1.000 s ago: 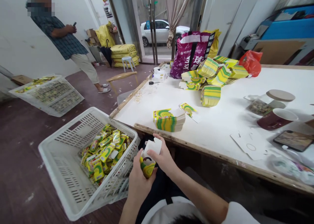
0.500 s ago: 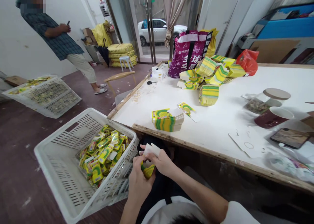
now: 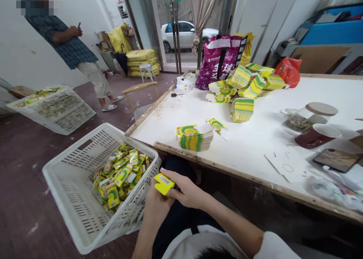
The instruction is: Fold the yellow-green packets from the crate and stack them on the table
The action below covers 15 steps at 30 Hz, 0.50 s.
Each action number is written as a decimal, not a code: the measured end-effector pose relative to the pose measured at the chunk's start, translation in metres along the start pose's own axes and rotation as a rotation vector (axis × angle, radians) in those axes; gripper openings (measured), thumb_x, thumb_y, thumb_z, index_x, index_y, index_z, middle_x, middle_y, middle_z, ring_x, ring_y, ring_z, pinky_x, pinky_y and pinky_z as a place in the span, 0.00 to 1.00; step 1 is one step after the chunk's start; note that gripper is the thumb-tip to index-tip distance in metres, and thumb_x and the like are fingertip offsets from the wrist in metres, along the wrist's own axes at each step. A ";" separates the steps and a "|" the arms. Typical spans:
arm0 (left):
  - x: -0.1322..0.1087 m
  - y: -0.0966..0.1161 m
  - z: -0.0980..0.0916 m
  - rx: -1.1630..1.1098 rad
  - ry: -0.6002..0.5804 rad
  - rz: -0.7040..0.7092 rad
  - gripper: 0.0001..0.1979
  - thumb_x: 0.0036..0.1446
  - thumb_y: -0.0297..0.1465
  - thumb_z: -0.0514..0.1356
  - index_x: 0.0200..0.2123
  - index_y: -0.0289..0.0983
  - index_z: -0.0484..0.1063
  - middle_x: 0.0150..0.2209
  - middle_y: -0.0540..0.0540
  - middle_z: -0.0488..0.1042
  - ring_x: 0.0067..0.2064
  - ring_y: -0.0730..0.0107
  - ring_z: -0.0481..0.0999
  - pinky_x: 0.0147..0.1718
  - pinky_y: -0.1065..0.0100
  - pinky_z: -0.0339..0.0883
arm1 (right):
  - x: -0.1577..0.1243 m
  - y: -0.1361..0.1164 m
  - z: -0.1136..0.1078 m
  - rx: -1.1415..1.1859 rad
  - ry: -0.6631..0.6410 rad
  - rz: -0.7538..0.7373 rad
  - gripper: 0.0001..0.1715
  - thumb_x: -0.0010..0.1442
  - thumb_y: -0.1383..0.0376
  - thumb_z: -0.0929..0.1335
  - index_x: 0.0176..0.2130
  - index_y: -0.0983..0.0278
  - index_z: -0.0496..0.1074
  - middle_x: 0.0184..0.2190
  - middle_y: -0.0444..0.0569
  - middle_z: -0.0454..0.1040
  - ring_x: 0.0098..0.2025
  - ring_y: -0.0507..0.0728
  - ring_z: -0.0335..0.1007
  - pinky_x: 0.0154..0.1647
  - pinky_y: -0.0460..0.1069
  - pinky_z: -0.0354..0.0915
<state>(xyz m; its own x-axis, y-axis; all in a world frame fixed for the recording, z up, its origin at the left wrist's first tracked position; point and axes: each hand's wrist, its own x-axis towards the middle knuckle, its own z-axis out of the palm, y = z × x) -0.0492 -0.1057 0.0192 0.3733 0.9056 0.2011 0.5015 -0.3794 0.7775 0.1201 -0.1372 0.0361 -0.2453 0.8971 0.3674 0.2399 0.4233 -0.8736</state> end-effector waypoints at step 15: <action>0.000 0.002 -0.017 0.083 -0.037 0.027 0.25 0.49 0.37 0.68 0.51 0.41 0.69 0.46 0.42 0.78 0.46 0.55 0.78 0.46 0.54 0.72 | 0.002 0.007 -0.031 -0.109 -0.111 0.048 0.14 0.66 0.66 0.67 0.49 0.66 0.77 0.66 0.64 0.62 0.70 0.62 0.56 0.65 0.56 0.60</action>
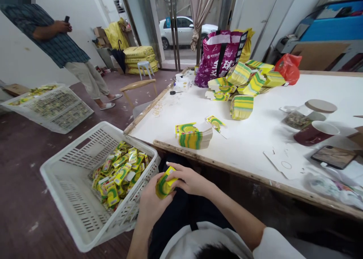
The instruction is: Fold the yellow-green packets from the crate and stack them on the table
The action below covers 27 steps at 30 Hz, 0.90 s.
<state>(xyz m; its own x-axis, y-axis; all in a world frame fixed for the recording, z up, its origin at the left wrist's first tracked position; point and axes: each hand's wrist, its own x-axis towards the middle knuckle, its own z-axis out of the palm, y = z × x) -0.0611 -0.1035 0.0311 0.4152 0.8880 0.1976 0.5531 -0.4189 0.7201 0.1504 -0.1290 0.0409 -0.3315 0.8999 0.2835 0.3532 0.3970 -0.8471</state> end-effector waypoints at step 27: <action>0.018 -0.025 0.001 -0.217 0.110 -0.154 0.30 0.56 0.46 0.63 0.58 0.39 0.67 0.58 0.37 0.71 0.58 0.51 0.73 0.57 0.46 0.66 | 0.064 0.062 -0.123 -0.854 0.354 0.701 0.19 0.65 0.57 0.67 0.49 0.68 0.74 0.50 0.62 0.72 0.55 0.66 0.65 0.54 0.55 0.58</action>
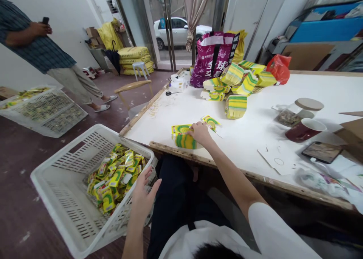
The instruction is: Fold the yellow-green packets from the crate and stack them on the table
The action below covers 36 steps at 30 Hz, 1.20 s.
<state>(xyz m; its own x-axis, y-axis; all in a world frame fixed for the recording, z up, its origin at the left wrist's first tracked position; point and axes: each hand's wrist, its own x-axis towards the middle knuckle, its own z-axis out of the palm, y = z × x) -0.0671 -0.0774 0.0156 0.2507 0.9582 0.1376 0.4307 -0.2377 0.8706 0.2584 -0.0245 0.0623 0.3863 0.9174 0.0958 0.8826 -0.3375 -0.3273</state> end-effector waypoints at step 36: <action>0.035 0.067 0.081 -0.789 0.216 0.079 0.26 0.64 0.49 0.51 0.60 0.43 0.62 0.54 0.39 0.73 0.54 0.54 0.75 0.52 0.53 0.70 | -0.112 -0.061 0.009 1.272 -0.253 -0.363 0.23 0.53 0.52 0.76 0.36 0.62 0.65 0.32 0.42 0.68 0.30 0.50 0.63 0.32 0.46 0.63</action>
<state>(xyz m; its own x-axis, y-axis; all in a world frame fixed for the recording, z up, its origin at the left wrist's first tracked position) 0.0410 -0.0728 0.0409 0.0477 0.9720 0.2302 -0.3381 -0.2011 0.9194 0.1586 -0.1052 0.0634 0.0036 0.9725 0.2329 0.0114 0.2329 -0.9724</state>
